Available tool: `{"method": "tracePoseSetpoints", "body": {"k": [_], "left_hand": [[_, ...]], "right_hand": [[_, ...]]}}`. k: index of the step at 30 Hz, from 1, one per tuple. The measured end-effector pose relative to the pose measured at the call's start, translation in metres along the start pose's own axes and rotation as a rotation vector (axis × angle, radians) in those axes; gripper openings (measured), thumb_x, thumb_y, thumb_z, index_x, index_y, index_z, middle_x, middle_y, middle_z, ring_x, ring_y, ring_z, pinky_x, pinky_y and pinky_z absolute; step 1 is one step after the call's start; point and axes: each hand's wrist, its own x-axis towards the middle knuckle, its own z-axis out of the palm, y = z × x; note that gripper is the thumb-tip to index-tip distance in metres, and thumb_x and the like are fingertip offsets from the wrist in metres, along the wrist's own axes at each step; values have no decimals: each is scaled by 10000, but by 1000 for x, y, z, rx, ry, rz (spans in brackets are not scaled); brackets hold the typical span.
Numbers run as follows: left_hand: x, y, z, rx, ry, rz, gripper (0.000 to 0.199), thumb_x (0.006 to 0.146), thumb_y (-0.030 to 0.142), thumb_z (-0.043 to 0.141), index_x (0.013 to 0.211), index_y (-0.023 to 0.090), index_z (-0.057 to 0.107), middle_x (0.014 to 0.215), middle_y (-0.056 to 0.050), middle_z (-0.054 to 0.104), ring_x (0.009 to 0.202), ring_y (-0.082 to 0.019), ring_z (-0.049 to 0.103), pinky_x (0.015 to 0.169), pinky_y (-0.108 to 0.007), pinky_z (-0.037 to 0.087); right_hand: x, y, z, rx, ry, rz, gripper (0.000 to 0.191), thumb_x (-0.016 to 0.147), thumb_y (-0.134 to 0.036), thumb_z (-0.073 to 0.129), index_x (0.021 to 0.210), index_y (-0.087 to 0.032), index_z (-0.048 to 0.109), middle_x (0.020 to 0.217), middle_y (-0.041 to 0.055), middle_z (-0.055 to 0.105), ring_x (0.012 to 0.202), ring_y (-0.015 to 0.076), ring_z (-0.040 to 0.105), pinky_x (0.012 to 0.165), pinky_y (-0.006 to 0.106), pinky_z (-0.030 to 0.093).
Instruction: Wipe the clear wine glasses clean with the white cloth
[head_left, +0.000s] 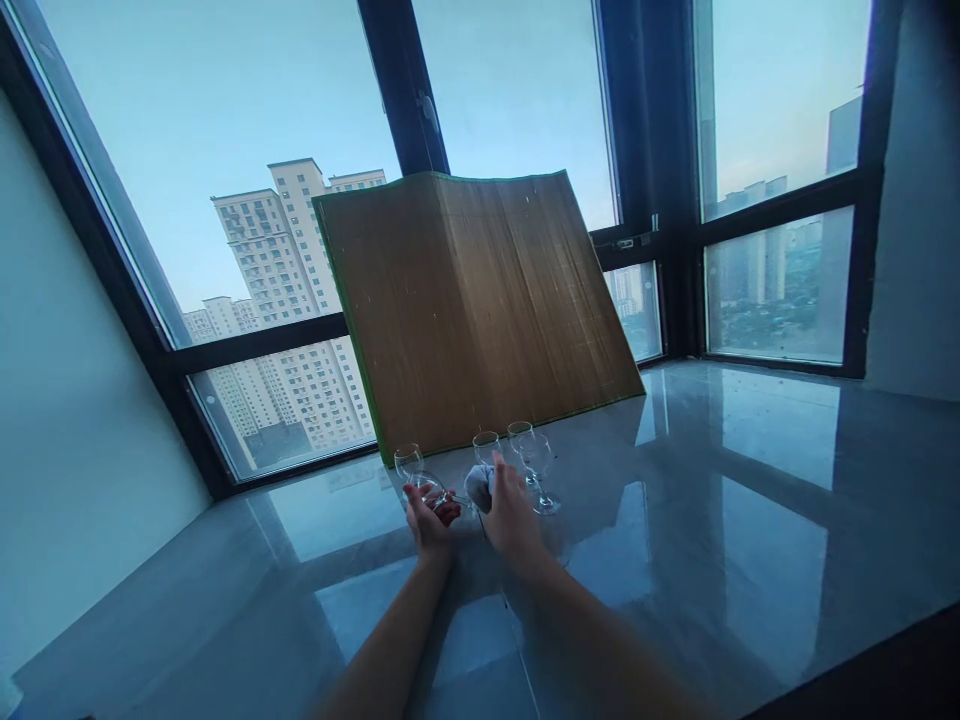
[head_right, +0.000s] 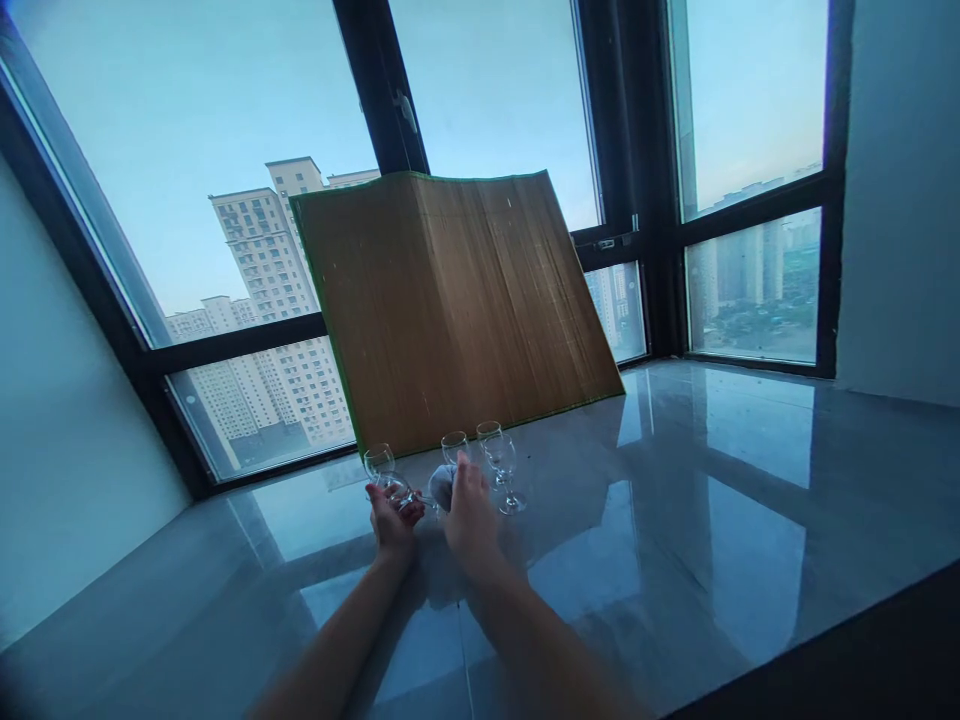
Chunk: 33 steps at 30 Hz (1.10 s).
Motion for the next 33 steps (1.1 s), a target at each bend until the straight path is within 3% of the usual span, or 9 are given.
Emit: {"method": "tracePoseSetpoints", "body": {"k": [5,14,21,27,33], "left_hand": [[0,11,-1,-147,21,-160,527,961,703,327,872,213,501,566,-2,607,396,-139,567,424,-227,453],[6,22,-7,-204,-28,-315,548,977,676,285,845,201,524,616,-39,636,457,-151,603,466,-244,499],[5,20,-6,-193,-83,-318,513,979,659,318,852,208,525,591,-9,606,460,-154,605,487,-259,511],[4,16,-4,-93,-120,-271,491,989,646,294,928,209,509,617,-15,631,443,-152,604,481,-253,498],[6,6,-6,-63,-213,-253,531,866,735,521,970,214,528,637,2,631,415,-147,583,444,-243,453]], "right_hand": [[1,-4,-7,-148,-71,44,852,716,43,476,1526,-175,329,1349,129,582,1245,276,544,1008,382,469],[4,-3,-10,-197,29,34,824,707,48,518,1470,-246,421,1302,102,625,1152,293,579,903,373,502],[2,-2,-1,-125,11,18,764,742,33,492,1480,-147,408,1326,173,632,1207,292,604,989,398,485],[4,-3,-2,5,-74,-20,868,703,-58,583,1518,-187,317,1410,158,580,1260,283,587,1042,426,488],[5,-5,-7,31,-188,-104,869,655,-23,560,1485,-179,356,1417,150,575,1285,271,566,1085,419,463]]}}
